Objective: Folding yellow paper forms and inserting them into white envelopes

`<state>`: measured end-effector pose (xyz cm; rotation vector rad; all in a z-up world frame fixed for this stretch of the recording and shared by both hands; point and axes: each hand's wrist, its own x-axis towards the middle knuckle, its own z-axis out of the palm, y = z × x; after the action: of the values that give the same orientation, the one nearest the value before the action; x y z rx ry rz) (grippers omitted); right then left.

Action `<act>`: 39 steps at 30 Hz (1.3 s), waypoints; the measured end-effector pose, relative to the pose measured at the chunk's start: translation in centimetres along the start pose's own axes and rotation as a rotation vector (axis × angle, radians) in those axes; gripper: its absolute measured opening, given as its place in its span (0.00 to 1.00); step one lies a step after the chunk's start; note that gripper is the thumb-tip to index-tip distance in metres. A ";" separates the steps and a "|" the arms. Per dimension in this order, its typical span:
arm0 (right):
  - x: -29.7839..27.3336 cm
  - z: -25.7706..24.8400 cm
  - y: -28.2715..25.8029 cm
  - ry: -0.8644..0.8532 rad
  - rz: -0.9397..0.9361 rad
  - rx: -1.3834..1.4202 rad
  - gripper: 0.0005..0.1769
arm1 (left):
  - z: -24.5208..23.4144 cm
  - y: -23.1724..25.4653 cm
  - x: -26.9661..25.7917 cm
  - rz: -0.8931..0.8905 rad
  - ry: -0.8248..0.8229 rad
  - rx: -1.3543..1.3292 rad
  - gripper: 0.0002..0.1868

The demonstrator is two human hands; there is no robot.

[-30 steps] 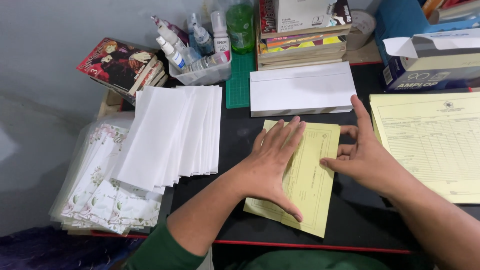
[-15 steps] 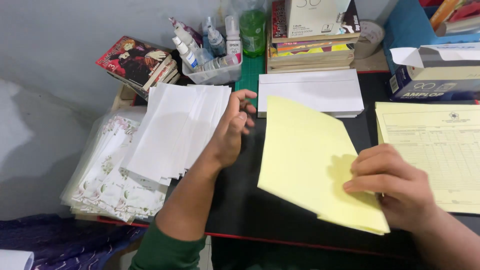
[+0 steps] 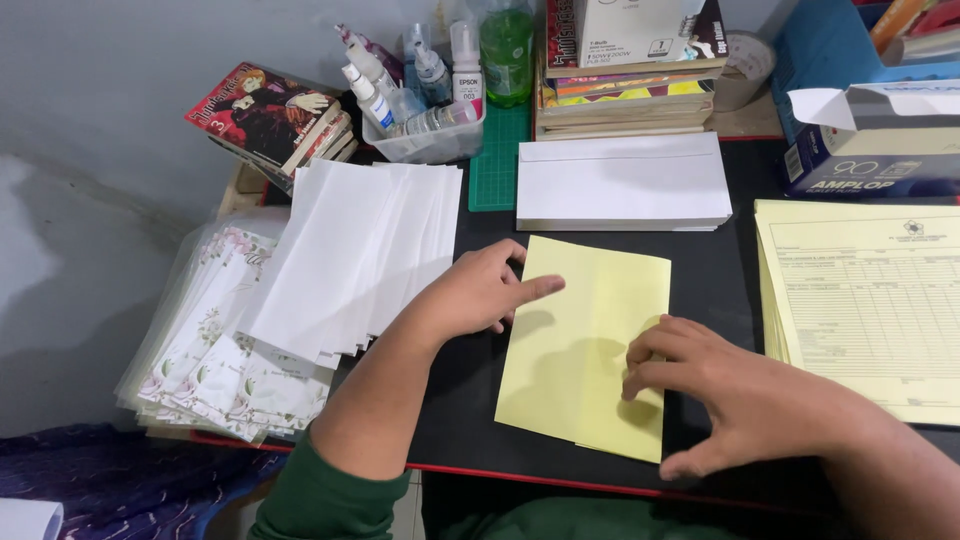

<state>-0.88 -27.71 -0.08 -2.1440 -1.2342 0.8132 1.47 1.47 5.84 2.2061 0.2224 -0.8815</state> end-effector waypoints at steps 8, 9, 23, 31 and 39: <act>1.4 1.8 2.4 0.378 0.280 -0.330 0.31 | 2.3 -2.2 2.4 0.136 0.203 0.111 0.27; 1.5 1.9 2.5 0.309 0.375 -0.351 0.33 | 2.4 -2.1 2.4 0.169 0.215 0.093 0.28; 1.2 0.3 2.5 0.367 0.373 -0.093 0.34 | 6.1 -3.7 4.1 1.140 0.240 0.318 0.28; 1.1 0.4 2.4 0.604 0.326 0.092 0.44 | 8.7 -4.1 5.6 1.174 0.205 0.316 0.41; 1.4 0.2 1.8 0.492 0.312 -0.030 0.39 | 10.6 -3.6 6.3 1.156 0.282 0.271 0.45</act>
<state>0.52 -27.26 -1.78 -2.4007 -0.6756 0.3437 -0.84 -3.93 -5.53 2.1667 -1.0027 0.0556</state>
